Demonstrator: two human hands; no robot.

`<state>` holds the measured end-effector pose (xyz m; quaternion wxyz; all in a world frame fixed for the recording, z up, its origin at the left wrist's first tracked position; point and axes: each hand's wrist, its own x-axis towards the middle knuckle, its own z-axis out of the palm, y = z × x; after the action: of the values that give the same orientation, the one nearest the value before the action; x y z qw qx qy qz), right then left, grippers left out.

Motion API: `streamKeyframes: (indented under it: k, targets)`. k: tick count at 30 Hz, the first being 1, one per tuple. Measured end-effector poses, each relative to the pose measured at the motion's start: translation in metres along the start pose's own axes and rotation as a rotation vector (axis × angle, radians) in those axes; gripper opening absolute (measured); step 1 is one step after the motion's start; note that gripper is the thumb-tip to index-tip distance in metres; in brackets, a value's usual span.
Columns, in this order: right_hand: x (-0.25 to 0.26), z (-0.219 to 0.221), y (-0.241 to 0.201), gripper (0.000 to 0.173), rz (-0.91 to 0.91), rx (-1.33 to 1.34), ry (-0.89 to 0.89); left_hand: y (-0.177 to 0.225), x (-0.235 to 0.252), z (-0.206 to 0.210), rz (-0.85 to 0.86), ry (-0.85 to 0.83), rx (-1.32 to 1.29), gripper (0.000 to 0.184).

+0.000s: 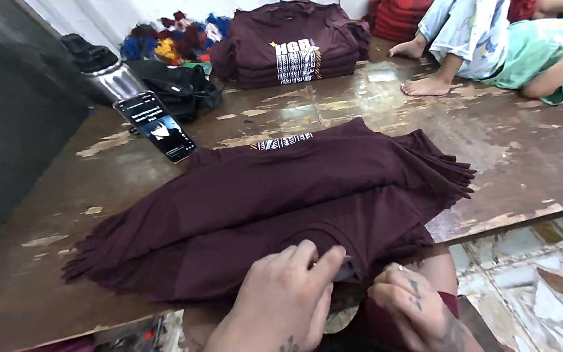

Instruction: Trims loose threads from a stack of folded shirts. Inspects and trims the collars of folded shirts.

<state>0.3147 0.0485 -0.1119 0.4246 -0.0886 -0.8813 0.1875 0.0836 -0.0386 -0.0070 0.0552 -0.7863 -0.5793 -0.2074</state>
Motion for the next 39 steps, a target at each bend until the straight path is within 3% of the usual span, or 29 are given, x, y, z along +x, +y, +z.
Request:
streamKeyframes:
  k: [4,8,10,13,16,19,22,23,26,29,33,39]
  targets:
    - [0.004,-0.007,-0.005,0.017,-0.049,-0.181,-0.056,0.009,0.016,0.0,0.206,-0.05,0.109,0.028]
    - [0.014,-0.006,-0.011,0.018,-0.089,-0.179,-0.088,0.015,0.02,0.008,0.228,-0.089,0.203,0.025]
    - [0.023,-0.013,-0.021,0.025,-0.09,-0.071,-0.126,0.007,0.016,0.006,0.166,-0.05,0.138,0.028]
    - [0.034,-0.027,-0.012,0.05,-0.081,-0.029,-0.06,-0.007,0.001,0.008,-0.109,0.122,-0.1,0.033]
    - [0.072,-0.026,0.019,0.031,-0.094,-0.117,-0.08,0.005,-0.016,0.037,-0.296,0.159,-0.202,0.04]
    - [0.088,-0.01,0.041,0.037,-0.128,-0.043,-0.395,0.021,-0.022,0.079,-0.178,0.214,-0.227,0.01]
    - [0.088,-0.016,0.052,0.012,-0.189,-0.091,-0.532,0.016,-0.016,0.076,-0.166,0.209,-0.37,0.007]
    - [0.09,-0.021,0.052,0.007,-0.222,-0.133,-0.519,0.015,-0.014,0.071,-0.207,0.19,-0.416,0.009]
    - [0.08,-0.018,0.061,0.026,-0.414,-0.348,-0.21,0.016,-0.005,0.056,-0.407,0.025,-0.565,0.026]
    - [0.059,-0.005,0.062,0.025,-0.38,-0.408,0.006,0.016,0.01,0.048,-0.445,-0.145,-0.624,0.034]
    - [0.04,0.005,0.058,0.025,-0.241,-0.359,0.051,0.018,0.012,0.048,-0.42,-0.12,-0.604,0.026]
    - [0.035,0.007,0.054,0.026,-0.177,-0.324,0.063,0.021,0.001,0.061,-0.356,-0.007,-0.443,0.026]
